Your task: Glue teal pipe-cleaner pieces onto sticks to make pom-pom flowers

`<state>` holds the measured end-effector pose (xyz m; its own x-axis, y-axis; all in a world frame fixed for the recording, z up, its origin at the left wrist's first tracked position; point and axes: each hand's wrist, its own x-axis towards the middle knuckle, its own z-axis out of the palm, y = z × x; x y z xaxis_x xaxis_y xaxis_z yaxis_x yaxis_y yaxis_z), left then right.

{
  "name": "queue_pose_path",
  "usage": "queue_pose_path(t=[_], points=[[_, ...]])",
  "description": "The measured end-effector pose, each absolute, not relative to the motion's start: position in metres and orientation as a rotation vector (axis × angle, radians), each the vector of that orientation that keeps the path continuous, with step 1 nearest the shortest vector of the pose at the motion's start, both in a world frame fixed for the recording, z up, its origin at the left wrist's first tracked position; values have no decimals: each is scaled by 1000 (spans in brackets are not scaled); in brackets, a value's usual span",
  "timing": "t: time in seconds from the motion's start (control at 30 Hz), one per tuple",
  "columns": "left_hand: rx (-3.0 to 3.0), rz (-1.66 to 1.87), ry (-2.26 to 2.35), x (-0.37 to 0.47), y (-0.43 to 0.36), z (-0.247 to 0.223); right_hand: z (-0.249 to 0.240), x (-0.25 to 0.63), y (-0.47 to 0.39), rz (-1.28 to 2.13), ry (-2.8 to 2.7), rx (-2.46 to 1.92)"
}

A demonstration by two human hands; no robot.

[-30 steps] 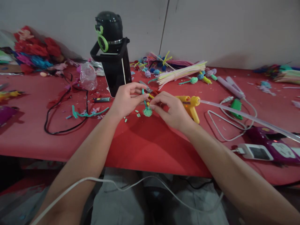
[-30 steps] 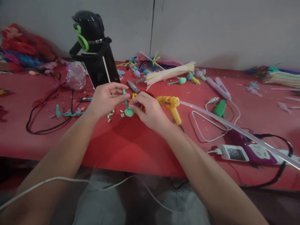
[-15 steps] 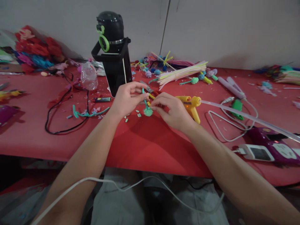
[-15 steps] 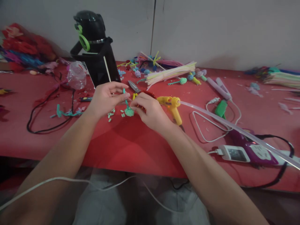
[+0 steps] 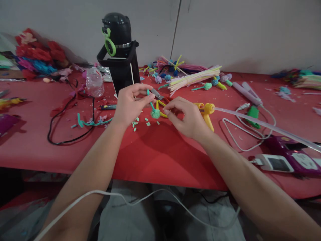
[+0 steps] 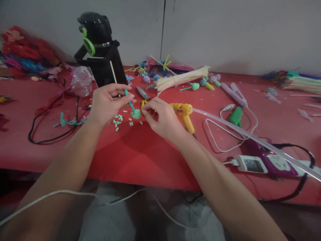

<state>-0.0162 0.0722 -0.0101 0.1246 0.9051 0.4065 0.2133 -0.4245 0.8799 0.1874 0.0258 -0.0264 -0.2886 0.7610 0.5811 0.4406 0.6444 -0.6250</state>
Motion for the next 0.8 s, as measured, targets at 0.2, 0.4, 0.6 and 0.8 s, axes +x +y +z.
queue_pose_path(t=[0.2,0.4,0.6,0.8], points=[[1761,1402,1013,-17,73,-12,-33,183,27,548,-1777,-1063],[1802,1387,1040,-16,70,-11,-34,180,26,523,-1779,-1051],[1827,1386,1036,-13,67,-9,-34,177,25,463,-1802,-1042],[1804,1376,1056,-11,66,-8,-34,175,23,442,-1812,-1056]])
